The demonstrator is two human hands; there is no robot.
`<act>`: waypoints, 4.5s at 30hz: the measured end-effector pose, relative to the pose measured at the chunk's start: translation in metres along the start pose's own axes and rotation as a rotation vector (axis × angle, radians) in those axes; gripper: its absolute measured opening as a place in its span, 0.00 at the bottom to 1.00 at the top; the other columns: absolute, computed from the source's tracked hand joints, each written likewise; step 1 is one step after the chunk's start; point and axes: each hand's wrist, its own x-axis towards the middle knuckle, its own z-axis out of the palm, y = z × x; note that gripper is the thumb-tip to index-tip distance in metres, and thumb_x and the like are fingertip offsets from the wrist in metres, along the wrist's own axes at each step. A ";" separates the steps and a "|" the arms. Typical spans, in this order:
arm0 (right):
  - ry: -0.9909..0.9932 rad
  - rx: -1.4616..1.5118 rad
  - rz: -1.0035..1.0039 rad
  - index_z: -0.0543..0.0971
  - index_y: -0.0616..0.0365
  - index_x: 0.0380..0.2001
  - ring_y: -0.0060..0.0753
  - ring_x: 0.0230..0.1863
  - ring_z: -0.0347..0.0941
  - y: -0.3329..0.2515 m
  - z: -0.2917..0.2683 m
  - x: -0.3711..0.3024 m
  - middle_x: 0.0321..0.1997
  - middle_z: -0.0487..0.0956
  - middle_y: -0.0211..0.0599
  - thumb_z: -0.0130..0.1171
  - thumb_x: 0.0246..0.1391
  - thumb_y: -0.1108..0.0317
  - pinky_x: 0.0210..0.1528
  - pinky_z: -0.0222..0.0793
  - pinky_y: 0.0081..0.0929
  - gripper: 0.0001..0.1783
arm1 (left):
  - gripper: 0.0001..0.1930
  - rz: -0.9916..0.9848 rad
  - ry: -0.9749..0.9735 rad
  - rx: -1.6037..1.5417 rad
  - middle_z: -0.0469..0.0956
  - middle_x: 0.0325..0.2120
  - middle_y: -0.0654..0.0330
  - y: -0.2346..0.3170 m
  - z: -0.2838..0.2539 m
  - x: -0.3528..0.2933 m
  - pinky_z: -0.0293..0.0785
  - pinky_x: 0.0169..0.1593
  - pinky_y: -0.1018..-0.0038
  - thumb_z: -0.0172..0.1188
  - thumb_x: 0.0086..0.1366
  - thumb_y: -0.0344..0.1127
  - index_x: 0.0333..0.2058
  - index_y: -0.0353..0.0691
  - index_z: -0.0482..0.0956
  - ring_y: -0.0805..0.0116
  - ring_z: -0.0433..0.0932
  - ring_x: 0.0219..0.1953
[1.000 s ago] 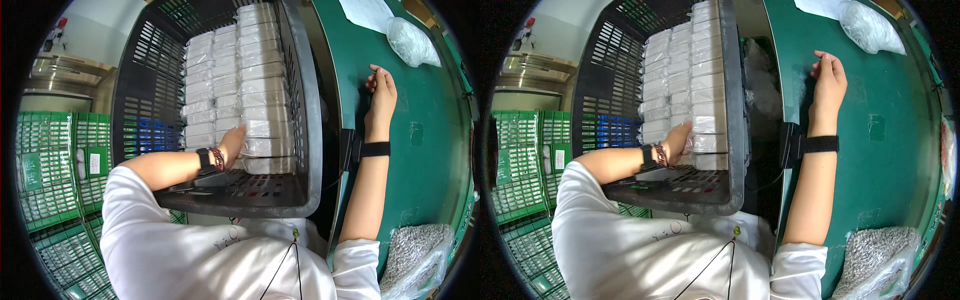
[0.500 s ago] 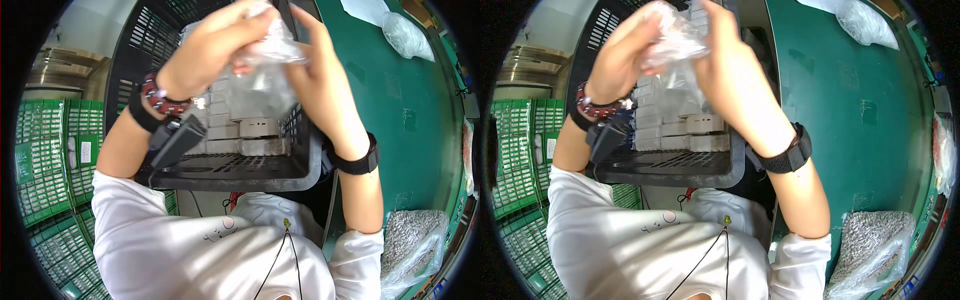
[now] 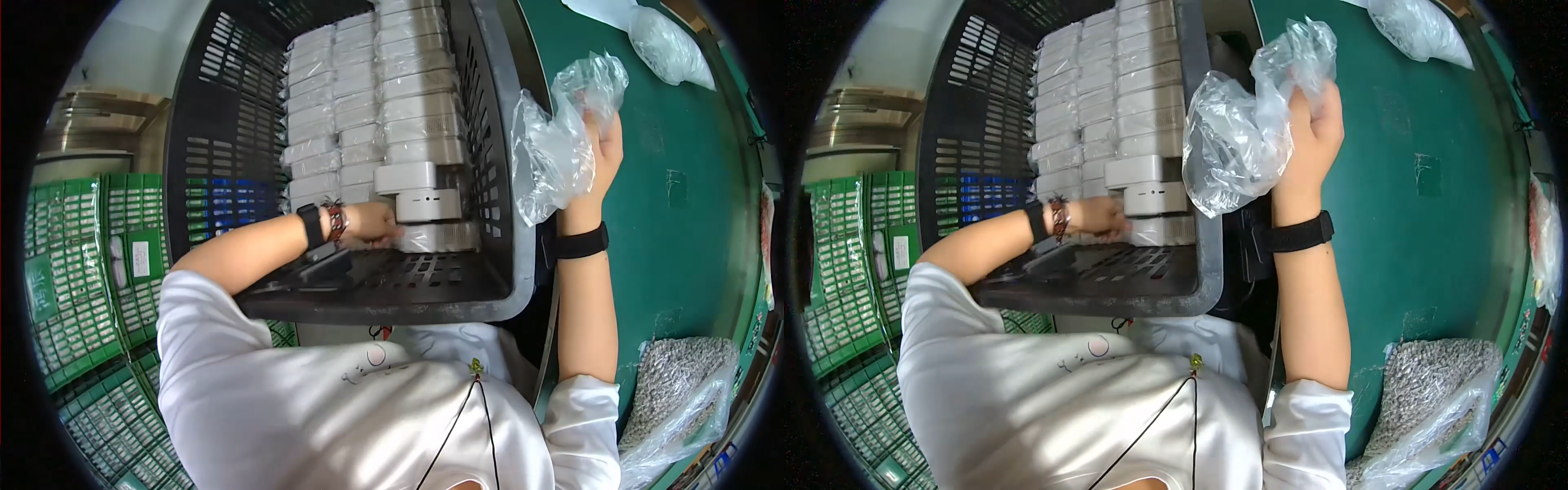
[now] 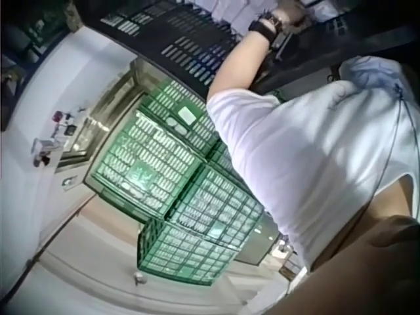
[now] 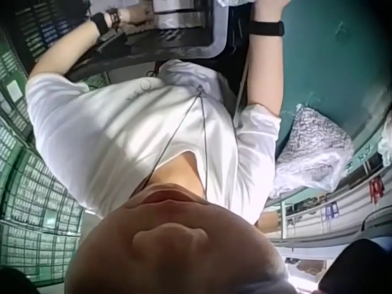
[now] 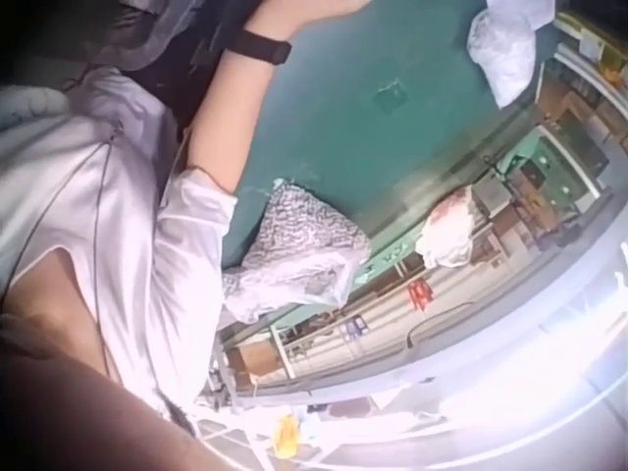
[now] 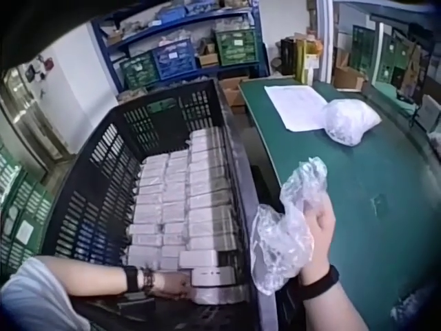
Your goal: The person retrieves plastic housings from a bin, places them on the table, and inserts small white components from a bag into each housing. After filling the housings, the person places them back into the bin and handles plastic bags.
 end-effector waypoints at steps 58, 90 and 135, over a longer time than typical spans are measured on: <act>-0.729 0.009 -0.054 0.68 0.64 0.46 0.27 0.44 0.68 -0.085 0.045 0.001 0.41 0.72 0.37 0.63 0.45 0.67 0.46 0.65 0.25 0.26 | 0.07 1.406 0.292 -0.190 0.68 0.32 0.65 0.249 -0.032 -0.124 0.66 0.39 0.83 0.46 0.66 0.33 0.39 0.36 0.67 0.79 0.68 0.36; 0.068 -0.015 0.331 0.75 0.71 0.40 0.32 0.43 0.71 -0.017 -0.011 0.060 0.43 0.76 0.42 0.64 0.46 0.58 0.47 0.64 0.25 0.26 | 0.31 0.014 1.285 -0.351 0.73 0.36 0.35 0.038 -0.153 0.134 0.66 0.45 0.60 0.39 0.64 0.56 0.42 0.26 0.65 0.41 0.72 0.42; 0.034 0.243 0.393 0.62 0.62 0.56 0.36 0.56 0.62 0.022 -0.028 0.057 0.55 0.66 0.42 0.45 0.58 0.58 0.57 0.59 0.32 0.26 | 0.19 0.656 1.761 0.061 0.74 0.26 0.43 0.032 -0.287 0.079 0.71 0.36 0.65 0.46 0.63 0.45 0.31 0.32 0.73 0.49 0.75 0.30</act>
